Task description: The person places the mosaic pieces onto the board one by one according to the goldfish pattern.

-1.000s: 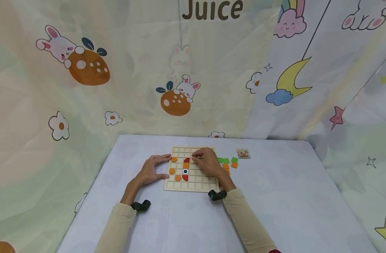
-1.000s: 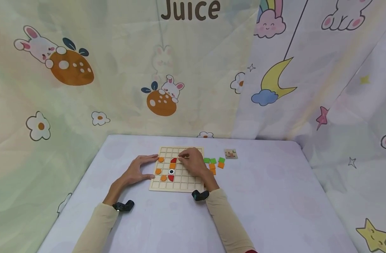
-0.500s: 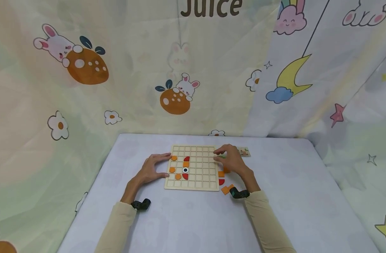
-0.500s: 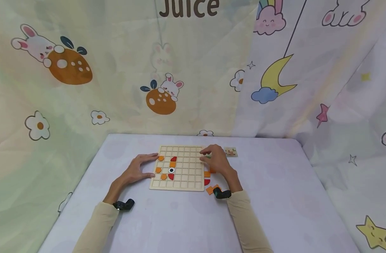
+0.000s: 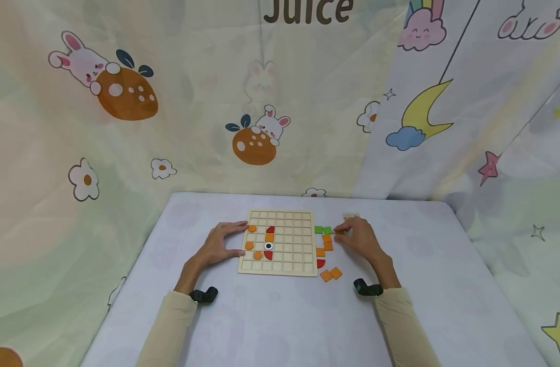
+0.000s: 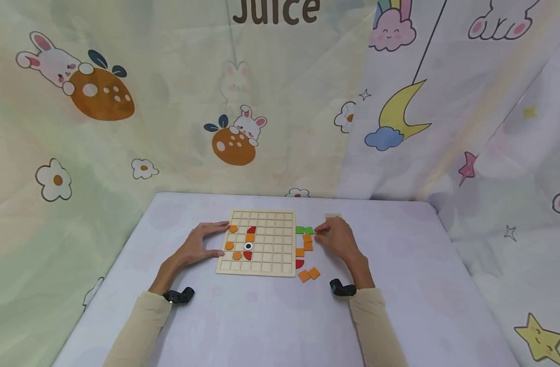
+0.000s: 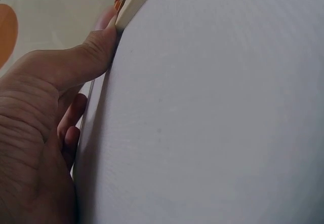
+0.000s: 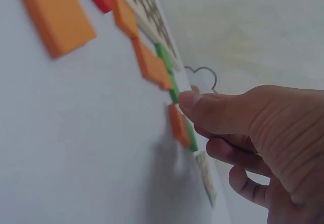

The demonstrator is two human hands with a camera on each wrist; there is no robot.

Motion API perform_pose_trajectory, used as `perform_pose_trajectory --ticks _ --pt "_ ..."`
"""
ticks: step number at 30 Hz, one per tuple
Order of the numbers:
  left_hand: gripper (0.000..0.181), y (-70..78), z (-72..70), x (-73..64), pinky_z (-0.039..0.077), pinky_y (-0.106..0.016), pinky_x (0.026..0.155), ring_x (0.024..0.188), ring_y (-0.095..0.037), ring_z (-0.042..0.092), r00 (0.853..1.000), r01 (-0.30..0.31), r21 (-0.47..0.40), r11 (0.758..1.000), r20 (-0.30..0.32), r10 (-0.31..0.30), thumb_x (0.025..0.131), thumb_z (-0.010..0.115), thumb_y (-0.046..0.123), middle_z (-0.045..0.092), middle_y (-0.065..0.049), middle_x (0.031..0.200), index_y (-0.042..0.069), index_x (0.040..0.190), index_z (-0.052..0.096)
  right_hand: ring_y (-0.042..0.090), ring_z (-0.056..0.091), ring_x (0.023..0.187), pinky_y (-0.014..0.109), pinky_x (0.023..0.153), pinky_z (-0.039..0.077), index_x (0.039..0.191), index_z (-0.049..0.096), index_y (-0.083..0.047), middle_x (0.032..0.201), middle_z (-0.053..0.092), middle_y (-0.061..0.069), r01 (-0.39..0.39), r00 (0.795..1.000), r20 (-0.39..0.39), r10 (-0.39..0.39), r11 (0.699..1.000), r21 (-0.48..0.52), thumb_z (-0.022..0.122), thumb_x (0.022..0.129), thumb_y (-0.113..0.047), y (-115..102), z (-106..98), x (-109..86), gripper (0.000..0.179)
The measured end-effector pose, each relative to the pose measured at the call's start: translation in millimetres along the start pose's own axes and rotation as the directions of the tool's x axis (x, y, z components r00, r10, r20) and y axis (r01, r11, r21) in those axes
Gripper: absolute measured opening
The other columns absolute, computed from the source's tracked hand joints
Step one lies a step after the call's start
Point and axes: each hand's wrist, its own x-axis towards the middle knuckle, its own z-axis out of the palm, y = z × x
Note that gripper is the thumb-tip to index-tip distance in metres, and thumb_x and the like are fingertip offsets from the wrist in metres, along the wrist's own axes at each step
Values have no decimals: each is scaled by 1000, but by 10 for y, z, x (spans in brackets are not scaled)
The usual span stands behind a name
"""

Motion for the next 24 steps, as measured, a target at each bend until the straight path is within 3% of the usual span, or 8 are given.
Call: perform_pose_trajectory --ticks 11,17,21,24 --pt "82 14 -24 -8 32 -72 121 148 -38 49 1000 5 -7 1000 1 -5 81 96 42 56 -4 167 20 154 65 28 69 97 54 96 56 92 88 -9 94 77 5 -9 1000 -8 9 998 -59 92 85 -8 93 44 -103 8" --pt "81 31 -19 -15 31 -72 123 148 -39 49 1000 17 -28 999 12 -17 81 97 39 56 -4 167 19 153 65 41 68 124 63 116 48 89 87 -9 100 82 9 -8 1000 -17 7 996 -88 91 85 -7 87 30 -149 6" --pt "81 37 -14 -15 31 -72 122 149 -39 49 1000 16 -21 1000 12 -16 82 97 39 56 -4 167 19 153 65 48 59 144 66 122 43 89 88 -7 103 84 12 1 1000 -28 -4 995 -100 92 85 -8 80 19 -198 5" --pt "81 37 -17 -13 31 -71 122 148 -38 49 1000 17 -12 1000 4 -17 81 97 40 57 -4 167 19 153 65 46 60 142 66 121 44 92 89 -8 102 85 10 -15 1000 -20 13 996 -87 91 86 -8 76 11 -227 7"
